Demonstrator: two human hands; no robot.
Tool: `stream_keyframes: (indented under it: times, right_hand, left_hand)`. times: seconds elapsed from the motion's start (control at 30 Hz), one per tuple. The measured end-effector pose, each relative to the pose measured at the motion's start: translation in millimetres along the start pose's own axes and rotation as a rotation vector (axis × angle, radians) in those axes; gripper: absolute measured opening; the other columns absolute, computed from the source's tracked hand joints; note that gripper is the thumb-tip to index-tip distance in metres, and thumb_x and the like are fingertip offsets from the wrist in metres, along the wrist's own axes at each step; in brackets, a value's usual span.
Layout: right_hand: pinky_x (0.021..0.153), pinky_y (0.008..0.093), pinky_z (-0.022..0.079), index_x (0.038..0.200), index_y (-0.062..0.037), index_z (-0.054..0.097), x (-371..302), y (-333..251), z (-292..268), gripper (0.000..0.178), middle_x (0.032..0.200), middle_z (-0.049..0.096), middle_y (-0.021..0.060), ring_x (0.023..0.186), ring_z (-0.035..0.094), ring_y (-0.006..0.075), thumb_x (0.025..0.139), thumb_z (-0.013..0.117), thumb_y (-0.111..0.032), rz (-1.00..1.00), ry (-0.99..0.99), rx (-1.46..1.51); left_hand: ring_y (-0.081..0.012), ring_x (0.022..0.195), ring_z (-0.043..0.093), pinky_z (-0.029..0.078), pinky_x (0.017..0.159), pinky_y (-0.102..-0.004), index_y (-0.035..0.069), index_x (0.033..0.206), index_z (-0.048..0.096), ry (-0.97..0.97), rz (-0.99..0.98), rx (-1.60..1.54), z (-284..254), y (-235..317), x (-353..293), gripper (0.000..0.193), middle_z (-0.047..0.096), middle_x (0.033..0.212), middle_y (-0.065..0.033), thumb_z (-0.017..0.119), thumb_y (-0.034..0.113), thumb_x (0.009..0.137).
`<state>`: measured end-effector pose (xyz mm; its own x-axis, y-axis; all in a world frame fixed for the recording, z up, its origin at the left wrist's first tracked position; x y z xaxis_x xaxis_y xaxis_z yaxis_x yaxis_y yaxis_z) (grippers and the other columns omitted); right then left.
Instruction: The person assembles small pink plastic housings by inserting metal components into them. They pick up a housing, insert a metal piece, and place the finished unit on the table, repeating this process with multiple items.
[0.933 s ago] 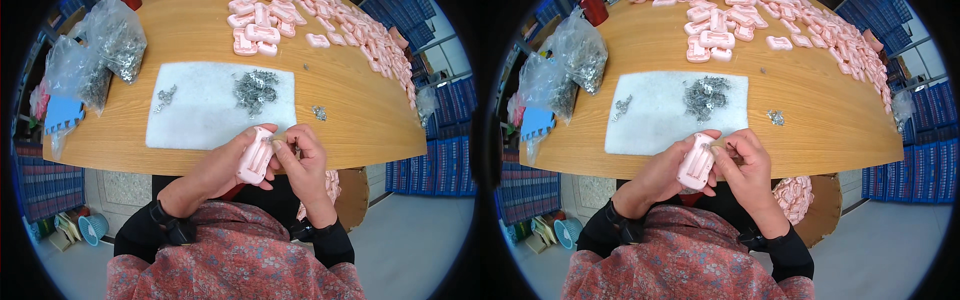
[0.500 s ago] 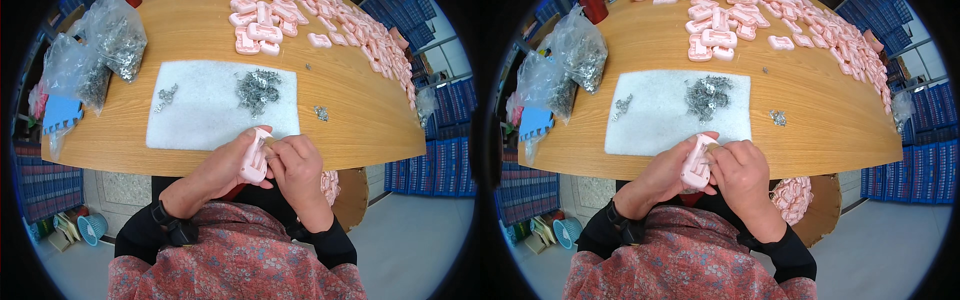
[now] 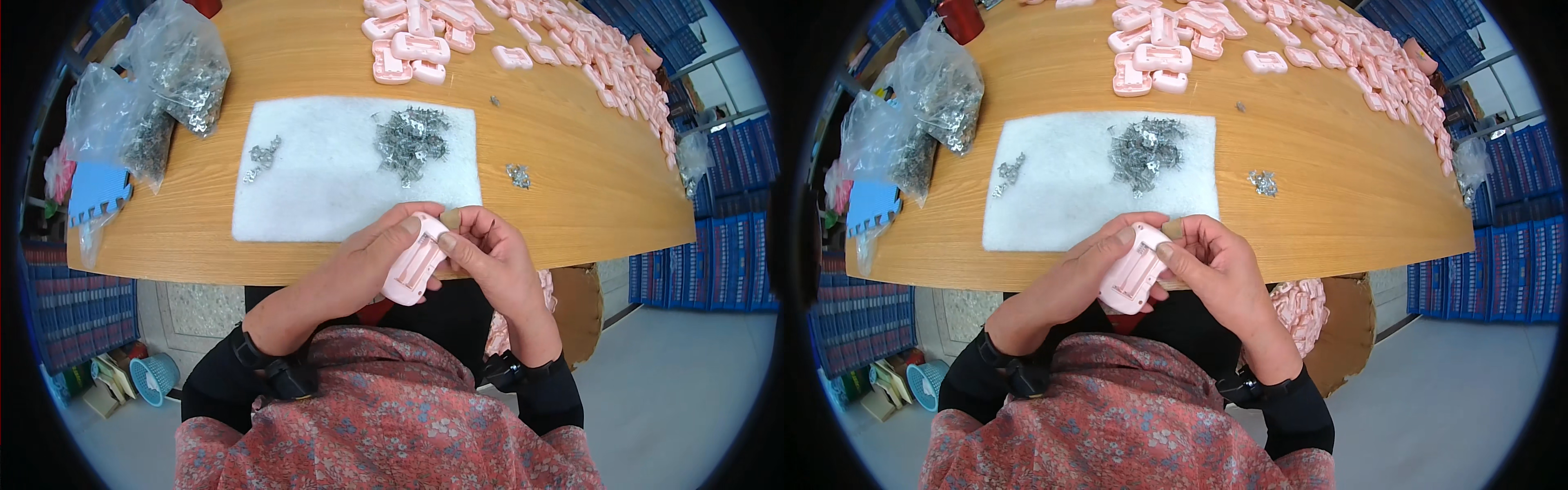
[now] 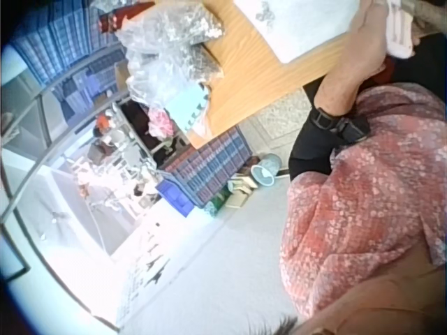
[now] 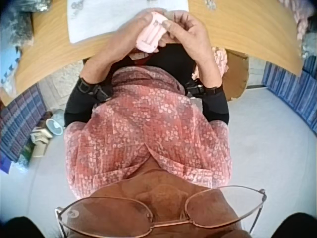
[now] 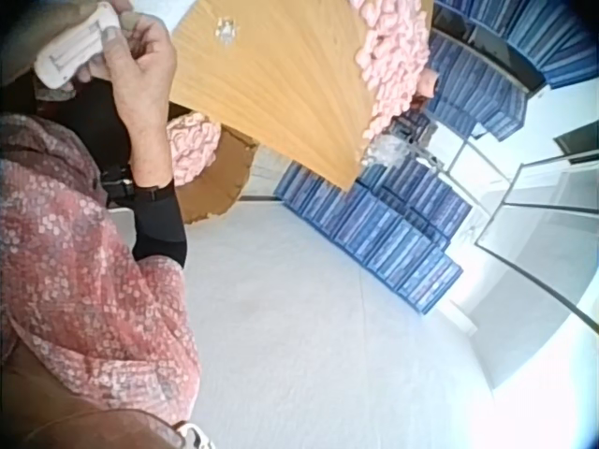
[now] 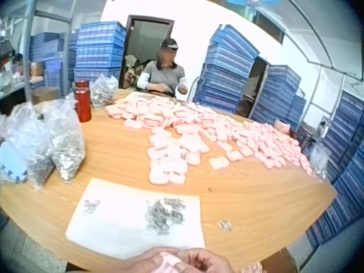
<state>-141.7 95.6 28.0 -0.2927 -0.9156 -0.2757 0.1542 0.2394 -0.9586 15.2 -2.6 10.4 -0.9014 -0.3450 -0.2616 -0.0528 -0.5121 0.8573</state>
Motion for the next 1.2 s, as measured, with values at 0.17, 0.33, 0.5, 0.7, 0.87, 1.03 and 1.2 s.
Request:
stream_keyframes:
  times: [0.17,0.33,0.5,0.7,0.87,1.03,1.2]
  right_hand:
    - [0.066,0.0177,0.045,0.102,0.0002,0.06,0.2,-0.9,-4.1,0.021,0.083,0.06,-0.0034,0.073,0.055,0.0014,0.09,0.072,-0.012,0.022,-0.011,-0.078]
    - [0.062,0.0172,0.043,0.098,-0.0008,0.061,-1.3,0.8,-6.4,0.019,0.079,0.058,-0.006,0.07,0.051,0.0002,0.089,0.073,-0.013,0.023,-0.01,-0.09]
    - [0.06,0.0176,0.041,0.098,-0.0008,0.061,-3.3,-2.1,-6.3,0.018,0.079,0.057,-0.0065,0.068,0.049,0.0,0.091,0.072,-0.013,0.007,-0.009,-0.111]
    - [0.062,0.0174,0.041,0.108,0.0015,0.062,-5.0,-9.2,-2.5,0.019,0.082,0.057,-0.0059,0.07,0.048,-0.0003,0.093,0.068,-0.009,-0.081,0.082,0.036]
    - [0.06,0.0174,0.039,0.112,0.0003,0.061,-0.6,5.6,1.8,0.023,0.08,0.054,-0.007,0.068,0.046,-0.0004,0.09,0.07,-0.004,-0.219,0.095,-0.037]
    - [0.058,0.0183,0.036,0.108,-0.0009,0.063,3.5,-1.9,11.3,0.023,0.073,0.048,-0.008,0.065,0.042,0.0,0.088,0.073,-0.005,-0.269,0.077,-0.05]
    - [0.057,0.0192,0.035,0.094,-0.0011,0.066,10.3,-4.9,6.0,0.015,0.066,0.046,-0.0093,0.064,0.039,0.0005,0.086,0.076,-0.009,-0.182,0.008,-0.137]
  left_hand:
    - [-0.0098,0.079,0.062,0.052,0.071,-0.0259,0.004,0.136,0.052,0.092,0.094,0.38,-7.8,4.0,0.1,0.036,0.065,0.093,-0.0066,0.045,0.013,0.101]
    - [-0.0105,0.075,0.064,0.052,0.068,-0.0297,0.002,0.131,0.055,0.064,0.198,0.713,-2.6,18.4,-2.3,0.038,0.068,0.084,-0.006,0.053,0.007,0.093]
    - [-0.0151,0.068,0.062,0.052,0.065,-0.0323,0.001,0.129,0.052,0.066,0.298,0.895,2.0,19.7,0.4,0.037,0.065,0.078,-0.006,0.049,0.009,0.093]
    - [-0.0158,0.056,0.048,0.043,0.054,-0.0294,0.004,0.126,0.049,0.104,0.19,0.184,-8.5,-4.7,7.8,0.03,0.052,0.078,-0.0023,0.04,0.02,0.102]
    - [-0.0086,0.052,0.033,0.033,0.048,-0.0248,0.005,0.127,0.048,-0.057,-0.087,-0.402,-3.9,7.1,2.3,0.037,0.037,0.069,0.0035,0.038,0.034,0.106]
    - [-0.0081,0.05,0.033,0.029,0.045,-0.0237,0.006,0.125,0.048,-0.079,-0.159,-0.453,0.6,9.3,2.1,0.037,0.037,0.069,0.0031,0.043,0.038,0.105]
    - [-0.0075,0.049,0.037,0.026,0.043,-0.0231,0.009,0.119,0.051,-0.167,-0.162,-0.482,-1.1,0.8,-0.6,0.033,0.04,0.07,0.0018,0.042,0.038,0.105]
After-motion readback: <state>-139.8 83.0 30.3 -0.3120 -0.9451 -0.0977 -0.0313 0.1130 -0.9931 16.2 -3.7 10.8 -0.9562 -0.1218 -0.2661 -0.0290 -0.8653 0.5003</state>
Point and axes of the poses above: each hand's wrist, its own x-axis towards the middle knuckle, its own z-axis out of the palm, y = z × x, the point moved 2 cm from there along x, towards the middle knuckle
